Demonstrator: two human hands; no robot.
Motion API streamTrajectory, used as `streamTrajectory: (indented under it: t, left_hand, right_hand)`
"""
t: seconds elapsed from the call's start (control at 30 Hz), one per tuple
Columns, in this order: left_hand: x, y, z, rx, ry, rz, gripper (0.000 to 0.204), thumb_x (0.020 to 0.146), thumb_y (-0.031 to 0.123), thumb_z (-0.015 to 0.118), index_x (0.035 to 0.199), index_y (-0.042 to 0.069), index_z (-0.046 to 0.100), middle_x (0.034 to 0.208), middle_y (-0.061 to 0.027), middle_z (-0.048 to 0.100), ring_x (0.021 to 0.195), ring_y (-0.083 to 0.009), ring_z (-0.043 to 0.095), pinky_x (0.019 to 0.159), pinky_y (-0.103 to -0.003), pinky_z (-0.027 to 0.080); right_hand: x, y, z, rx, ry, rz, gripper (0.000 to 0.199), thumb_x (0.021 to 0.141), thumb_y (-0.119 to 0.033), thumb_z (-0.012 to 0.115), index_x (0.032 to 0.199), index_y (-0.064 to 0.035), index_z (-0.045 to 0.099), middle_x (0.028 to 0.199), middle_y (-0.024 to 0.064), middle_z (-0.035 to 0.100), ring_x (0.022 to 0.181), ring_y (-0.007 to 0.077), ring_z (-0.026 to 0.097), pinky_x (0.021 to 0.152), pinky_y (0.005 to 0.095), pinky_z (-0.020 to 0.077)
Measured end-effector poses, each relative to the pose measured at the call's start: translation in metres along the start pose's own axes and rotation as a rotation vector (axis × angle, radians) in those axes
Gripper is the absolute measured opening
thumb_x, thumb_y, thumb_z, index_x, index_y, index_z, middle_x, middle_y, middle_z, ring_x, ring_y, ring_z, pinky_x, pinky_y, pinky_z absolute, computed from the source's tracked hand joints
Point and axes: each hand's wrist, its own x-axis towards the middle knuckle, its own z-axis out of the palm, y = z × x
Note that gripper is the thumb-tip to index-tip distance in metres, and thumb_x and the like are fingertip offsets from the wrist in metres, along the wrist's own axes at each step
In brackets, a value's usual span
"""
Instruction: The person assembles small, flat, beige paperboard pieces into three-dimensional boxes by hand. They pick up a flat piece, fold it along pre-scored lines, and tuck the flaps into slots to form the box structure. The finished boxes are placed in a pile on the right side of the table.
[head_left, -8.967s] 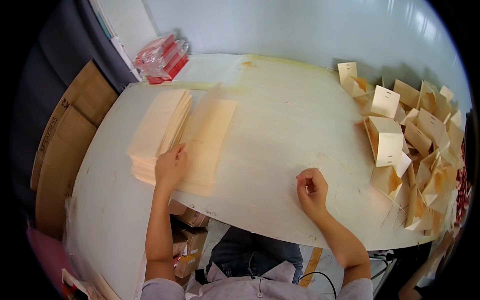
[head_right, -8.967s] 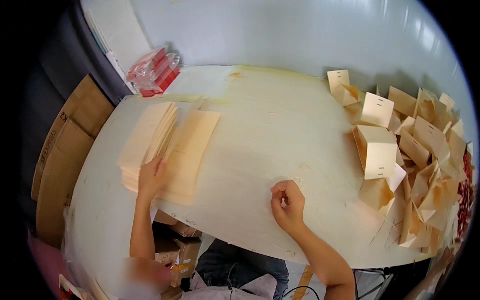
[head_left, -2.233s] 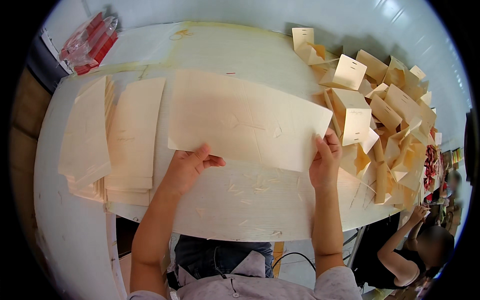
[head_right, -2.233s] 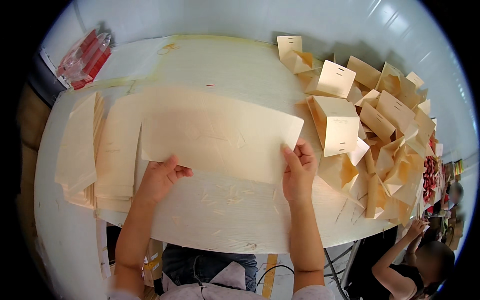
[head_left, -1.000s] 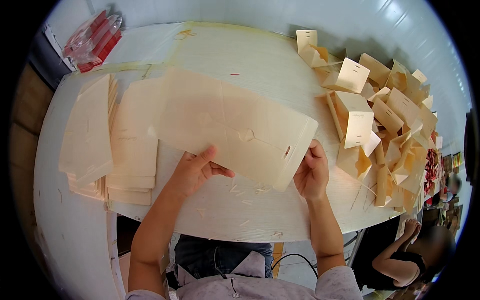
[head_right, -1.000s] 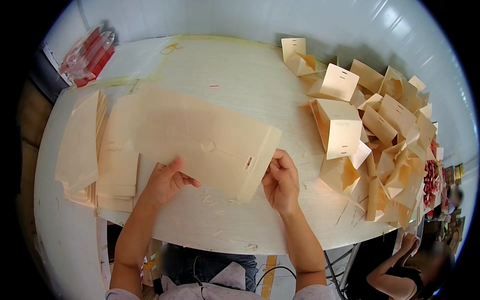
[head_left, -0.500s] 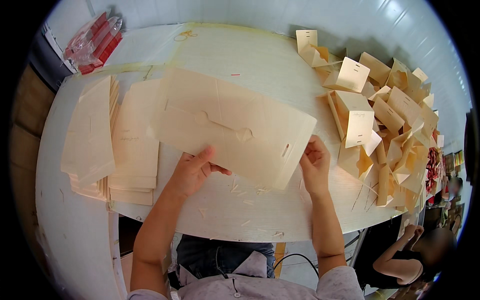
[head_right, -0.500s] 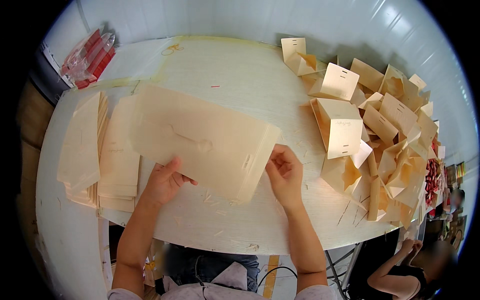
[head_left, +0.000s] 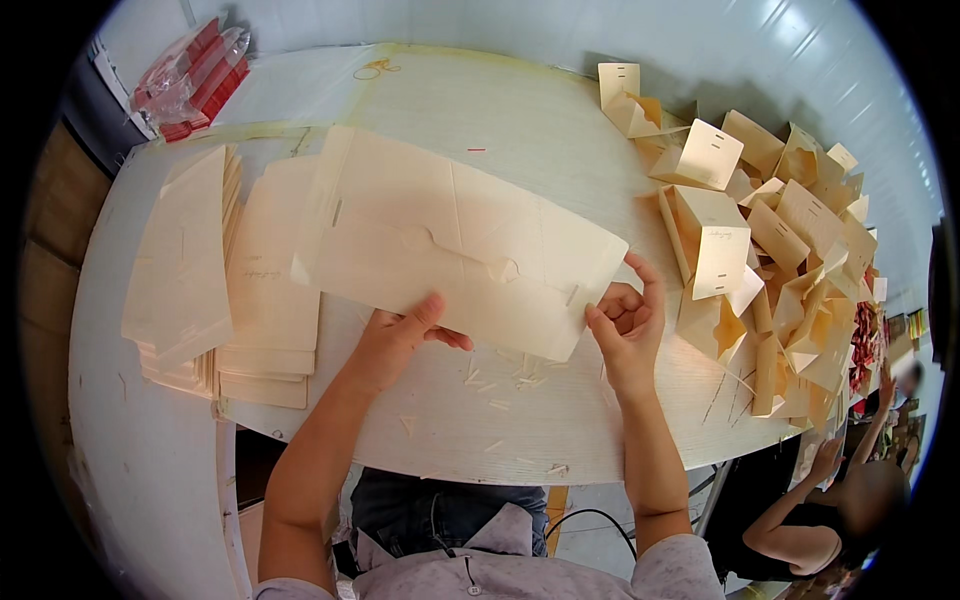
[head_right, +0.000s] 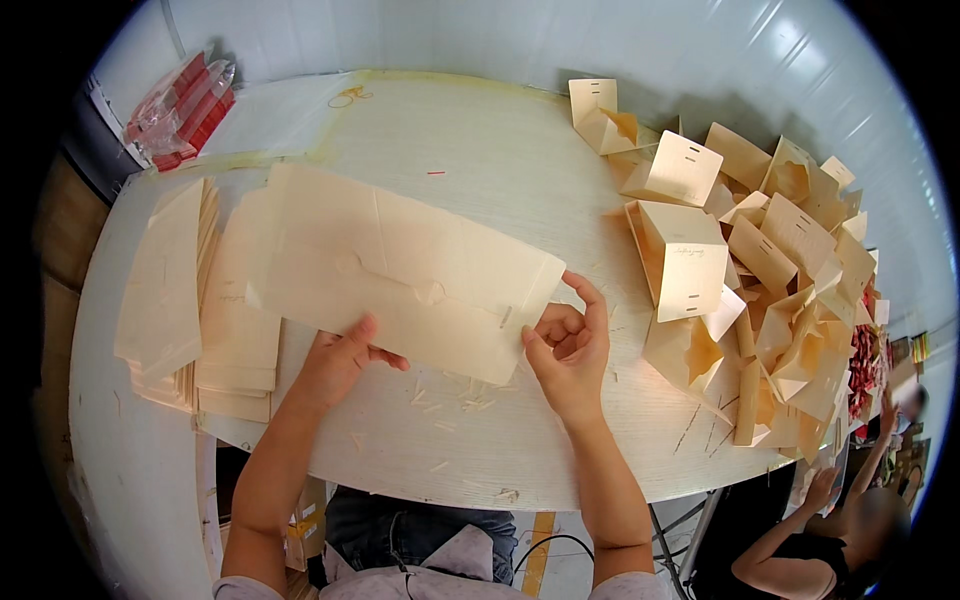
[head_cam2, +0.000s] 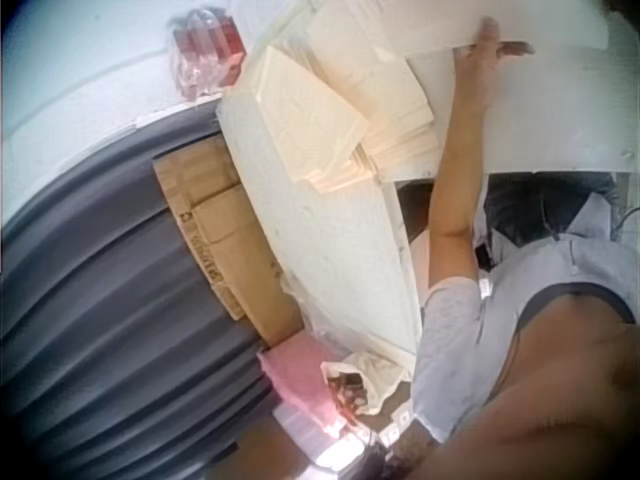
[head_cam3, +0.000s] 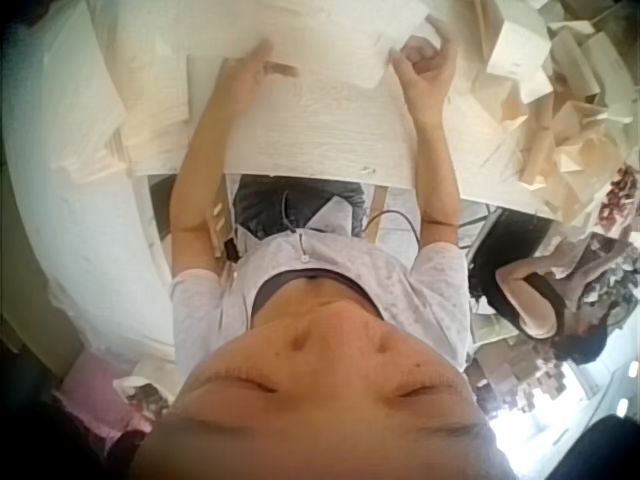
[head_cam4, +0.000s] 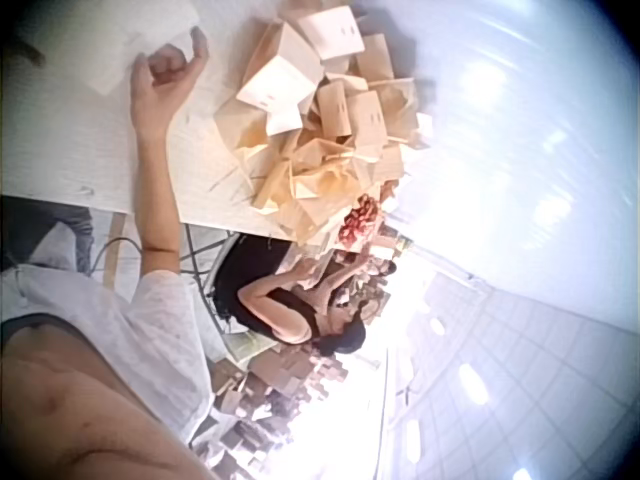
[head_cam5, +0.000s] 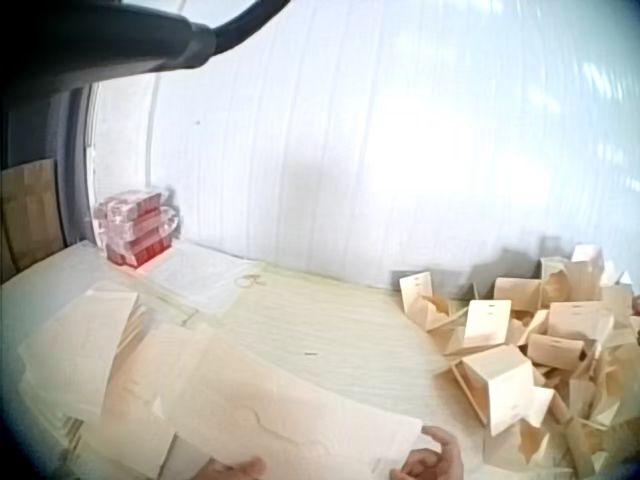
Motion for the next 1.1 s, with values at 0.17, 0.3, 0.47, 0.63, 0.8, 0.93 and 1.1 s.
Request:
streamTrajectory:
  t: [0.17,0.3,0.47,0.63,0.8,0.93,1.1]
  left_hand:
    - [0.0,-0.004,-0.001,0.128,-0.162,0.061,0.028,0.09,0.025,0.047,0.107,0.002,0.05,0.093,-0.0096,0.06,0.072,-0.022,0.06,0.061,-0.034,0.052]
    - [-0.002,-0.004,0.001,0.128,-0.102,0.082,0.027,0.09,0.024,0.047,0.104,0.001,0.052,0.09,-0.0101,0.06,0.068,-0.022,0.06,0.061,-0.034,0.052]
    - [0.001,0.002,0.002,0.099,0.047,0.007,0.028,0.09,0.024,0.048,0.106,0.001,0.05,0.091,-0.0108,0.06,0.068,-0.0215,0.06,0.061,-0.033,0.05]
    - [0.001,0.006,0.005,0.016,0.099,0.038,0.029,0.089,0.025,0.05,0.103,0.0,0.052,0.087,-0.0112,0.061,0.067,-0.0201,0.061,0.061,-0.031,0.052]
    - [0.002,0.008,0.008,-0.001,0.108,0.028,0.03,0.089,0.025,0.05,0.105,0.0,0.05,0.089,-0.011,0.061,0.067,-0.02,0.061,0.061,-0.031,0.052]
    - [0.002,0.007,0.007,0.002,0.096,0.022,0.03,0.089,0.025,0.05,0.106,0.0,0.05,0.09,-0.0107,0.06,0.067,-0.0202,0.061,0.062,-0.032,0.053]
    - [0.0,0.003,-0.003,-0.011,0.061,-0.002,0.029,0.089,0.02,0.049,0.113,0.003,0.046,0.1,-0.0092,0.058,0.08,-0.021,0.06,0.063,-0.035,0.052]
  right_hand:
    - [0.001,0.01,-0.002,-0.146,0.043,-0.041,0.054,0.073,0.008,0.054,0.123,0.0019,0.034,0.076,0.0026,0.054,0.069,0.0078,0.052,0.064,0.0202,0.0421]
    - [0.001,0.0,0.003,-0.076,0.064,-0.008,0.052,0.073,0.008,0.054,0.121,0.0015,0.036,0.079,0.0029,0.054,0.07,0.0075,0.052,0.065,0.0203,0.0427]
    - [0.002,0.005,-0.006,0.034,-0.051,0.044,0.05,0.073,0.01,0.054,0.12,-0.0003,0.037,0.085,0.0047,0.055,0.075,0.0083,0.054,0.066,0.0207,0.0432]
    - [-0.001,0.003,0.001,0.108,-0.075,-0.034,0.049,0.074,0.011,0.055,0.118,-0.0012,0.038,0.089,0.0053,0.055,0.076,0.0087,0.054,0.069,0.0208,0.0432]
    - [-0.003,0.009,-0.005,-0.186,-0.135,-0.086,0.029,0.075,0.009,0.06,0.101,-0.0011,0.053,0.09,0.0049,0.055,0.077,0.0086,0.052,0.073,0.0225,0.0438]
    - [-0.002,0.012,-0.01,-0.096,-0.157,-0.044,0.017,0.076,0.008,0.06,0.09,-0.0018,0.056,0.091,0.0049,0.055,0.082,0.0087,0.051,0.075,0.0238,0.044]
    - [0.001,0.018,-0.001,-0.014,-0.041,-0.204,0.011,0.079,0.004,0.058,0.087,-0.0039,0.055,0.105,0.0079,0.052,0.087,0.011,0.052,0.078,0.0256,0.0436]
